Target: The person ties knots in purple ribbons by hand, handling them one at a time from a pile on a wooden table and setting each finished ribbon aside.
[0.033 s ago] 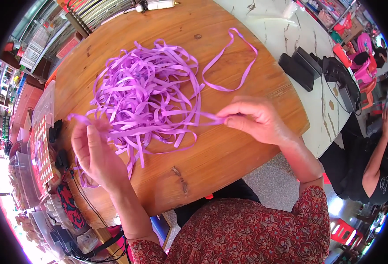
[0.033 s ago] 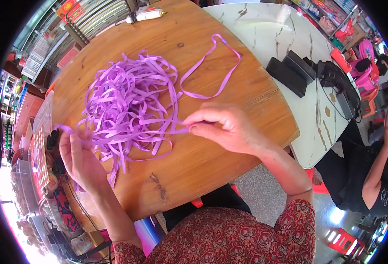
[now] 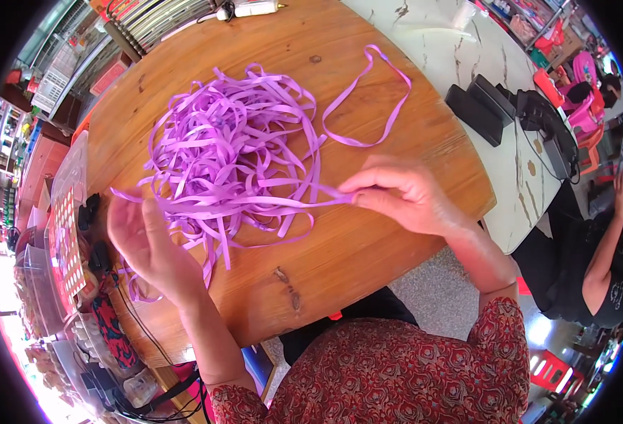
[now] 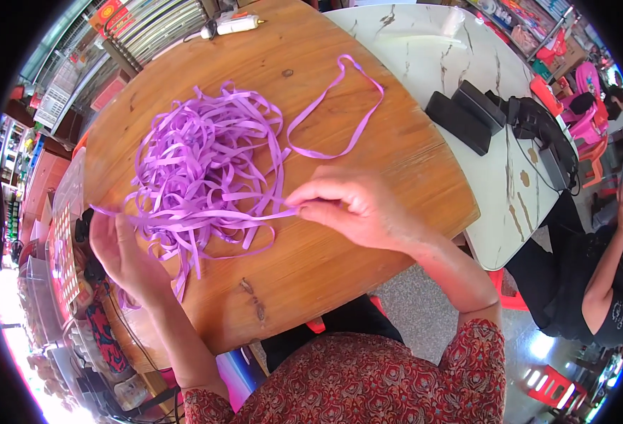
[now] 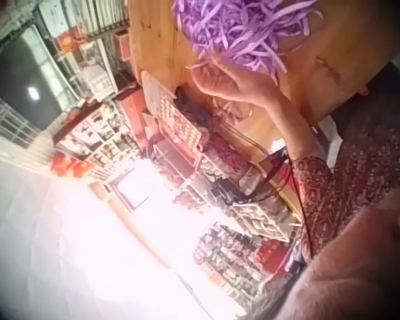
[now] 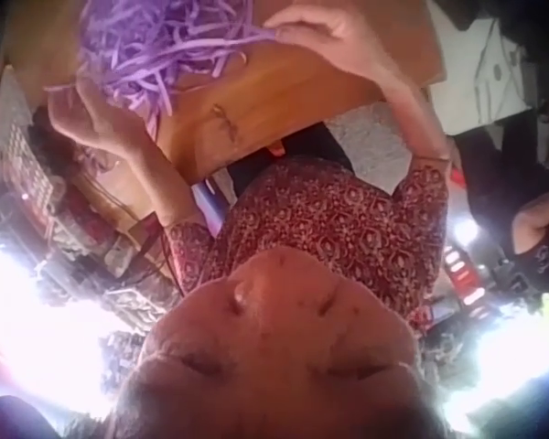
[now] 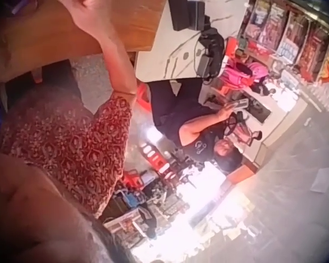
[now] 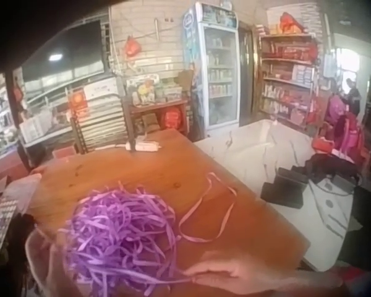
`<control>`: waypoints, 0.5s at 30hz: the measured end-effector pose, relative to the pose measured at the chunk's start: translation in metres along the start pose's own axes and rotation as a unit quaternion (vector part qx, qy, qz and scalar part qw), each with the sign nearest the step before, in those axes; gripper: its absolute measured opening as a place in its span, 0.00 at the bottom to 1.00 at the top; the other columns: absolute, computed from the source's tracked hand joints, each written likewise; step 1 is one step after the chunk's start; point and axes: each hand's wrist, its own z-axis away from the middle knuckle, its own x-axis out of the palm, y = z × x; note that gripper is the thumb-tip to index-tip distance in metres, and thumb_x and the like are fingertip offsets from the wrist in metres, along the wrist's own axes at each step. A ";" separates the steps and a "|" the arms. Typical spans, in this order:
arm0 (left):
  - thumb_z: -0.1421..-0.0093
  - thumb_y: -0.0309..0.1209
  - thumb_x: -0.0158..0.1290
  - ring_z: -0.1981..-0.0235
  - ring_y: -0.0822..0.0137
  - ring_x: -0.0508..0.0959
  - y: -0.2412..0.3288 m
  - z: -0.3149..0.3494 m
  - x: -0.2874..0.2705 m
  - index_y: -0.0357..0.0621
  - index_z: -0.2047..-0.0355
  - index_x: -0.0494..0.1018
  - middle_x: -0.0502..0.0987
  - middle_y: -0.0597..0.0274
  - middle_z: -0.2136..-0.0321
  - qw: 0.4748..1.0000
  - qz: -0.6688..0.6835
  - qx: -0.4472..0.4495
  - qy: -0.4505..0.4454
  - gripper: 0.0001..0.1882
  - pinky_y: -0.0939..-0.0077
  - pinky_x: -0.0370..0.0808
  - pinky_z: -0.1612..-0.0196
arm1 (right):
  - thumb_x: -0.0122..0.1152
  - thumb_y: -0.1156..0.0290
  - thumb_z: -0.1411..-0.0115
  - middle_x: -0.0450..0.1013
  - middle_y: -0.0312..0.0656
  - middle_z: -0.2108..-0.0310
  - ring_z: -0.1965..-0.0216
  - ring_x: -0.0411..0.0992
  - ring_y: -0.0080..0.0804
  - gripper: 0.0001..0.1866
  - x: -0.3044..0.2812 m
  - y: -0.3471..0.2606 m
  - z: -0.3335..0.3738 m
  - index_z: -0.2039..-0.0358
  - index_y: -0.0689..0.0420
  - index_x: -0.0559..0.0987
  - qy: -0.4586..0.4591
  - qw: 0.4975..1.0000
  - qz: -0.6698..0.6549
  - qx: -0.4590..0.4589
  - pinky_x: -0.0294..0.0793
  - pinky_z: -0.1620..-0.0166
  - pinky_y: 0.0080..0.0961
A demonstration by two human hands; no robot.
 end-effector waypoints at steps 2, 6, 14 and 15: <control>0.42 0.20 0.50 0.47 0.60 0.65 -0.003 0.006 0.010 0.32 0.42 0.53 0.63 0.50 0.49 0.887 -0.414 0.199 0.055 0.29 0.66 0.64 0.44 | 0.63 0.77 0.48 0.73 0.38 0.73 0.71 0.72 0.28 0.12 0.011 0.000 -0.003 0.62 0.60 0.79 -0.023 0.999 0.011 -0.021 0.71 0.69 0.25; 0.41 0.23 0.52 0.52 0.65 0.69 0.026 0.042 0.072 0.37 0.45 0.61 0.67 0.56 0.50 0.962 -0.072 -0.061 -0.256 0.24 0.70 0.66 0.48 | 0.67 0.73 0.54 0.73 0.39 0.73 0.73 0.73 0.35 0.21 0.031 -0.012 -0.021 0.56 0.56 0.75 0.057 0.968 0.152 -0.191 0.72 0.71 0.30; 0.42 0.27 0.56 0.70 0.79 0.71 -0.002 0.042 0.037 0.39 0.68 0.76 0.75 0.71 0.73 0.934 -0.032 -0.304 -0.183 0.04 0.86 0.67 0.63 | 0.68 0.75 0.53 0.74 0.39 0.74 0.74 0.74 0.29 0.16 0.006 0.000 -0.019 0.62 0.58 0.78 0.041 0.992 0.084 -0.080 0.72 0.73 0.23; 0.43 0.26 0.57 0.72 0.78 0.72 -0.001 0.036 0.030 0.38 0.69 0.76 0.76 0.70 0.74 0.950 -0.077 -0.252 -0.165 0.04 0.87 0.67 0.64 | 0.67 0.77 0.52 0.74 0.39 0.73 0.73 0.74 0.28 0.13 0.001 0.008 -0.014 0.63 0.59 0.79 0.049 0.996 0.051 -0.048 0.72 0.72 0.22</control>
